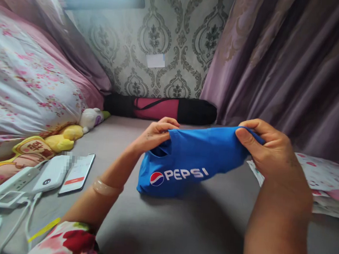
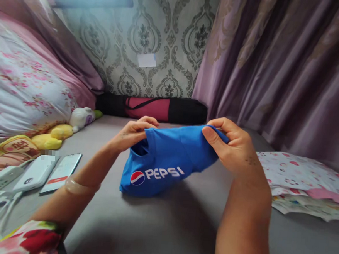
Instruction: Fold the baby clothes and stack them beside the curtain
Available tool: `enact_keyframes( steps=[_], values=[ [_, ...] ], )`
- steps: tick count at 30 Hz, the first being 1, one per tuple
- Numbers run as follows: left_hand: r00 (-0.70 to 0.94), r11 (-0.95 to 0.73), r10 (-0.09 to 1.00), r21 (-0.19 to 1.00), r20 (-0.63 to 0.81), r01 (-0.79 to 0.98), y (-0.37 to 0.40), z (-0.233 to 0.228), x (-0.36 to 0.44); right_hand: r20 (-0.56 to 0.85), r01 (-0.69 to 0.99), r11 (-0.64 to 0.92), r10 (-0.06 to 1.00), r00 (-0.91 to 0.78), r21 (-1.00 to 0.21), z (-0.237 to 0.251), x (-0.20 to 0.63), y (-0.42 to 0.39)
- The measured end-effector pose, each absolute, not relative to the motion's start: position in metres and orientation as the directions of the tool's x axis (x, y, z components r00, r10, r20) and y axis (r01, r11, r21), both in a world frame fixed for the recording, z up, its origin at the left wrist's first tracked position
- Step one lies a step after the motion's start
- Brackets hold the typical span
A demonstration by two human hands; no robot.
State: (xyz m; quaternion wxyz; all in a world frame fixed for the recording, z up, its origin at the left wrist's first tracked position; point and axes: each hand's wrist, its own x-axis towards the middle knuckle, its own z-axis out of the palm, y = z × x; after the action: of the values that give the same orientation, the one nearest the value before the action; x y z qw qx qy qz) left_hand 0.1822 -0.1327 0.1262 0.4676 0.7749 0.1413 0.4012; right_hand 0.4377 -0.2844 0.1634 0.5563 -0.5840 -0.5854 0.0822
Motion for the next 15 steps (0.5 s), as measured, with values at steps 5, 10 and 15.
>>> enact_keyframes(
  steps=[5, 10, 15],
  values=[
    [0.791, -0.102, 0.591, 0.987, 0.159, -0.122, -0.149, 0.084, 0.231, 0.166, 0.659, 0.011, 0.971, 0.173, -0.752, 0.121, 0.493, -0.3],
    [0.808, -0.003, 0.589, 1.0, -0.001, 0.004, -0.155, 0.06, 0.258, 0.034, 0.771, -0.127, 0.981, 0.189, -0.623, 0.086, 0.518, -0.292],
    [0.814, -0.009, 0.579, 0.998, -0.05, 0.068, -0.16, 0.058, 0.265, 0.171, 0.742, 0.098, 0.985, 0.022, -0.664, 0.099, 0.464, -0.268]
  ],
)
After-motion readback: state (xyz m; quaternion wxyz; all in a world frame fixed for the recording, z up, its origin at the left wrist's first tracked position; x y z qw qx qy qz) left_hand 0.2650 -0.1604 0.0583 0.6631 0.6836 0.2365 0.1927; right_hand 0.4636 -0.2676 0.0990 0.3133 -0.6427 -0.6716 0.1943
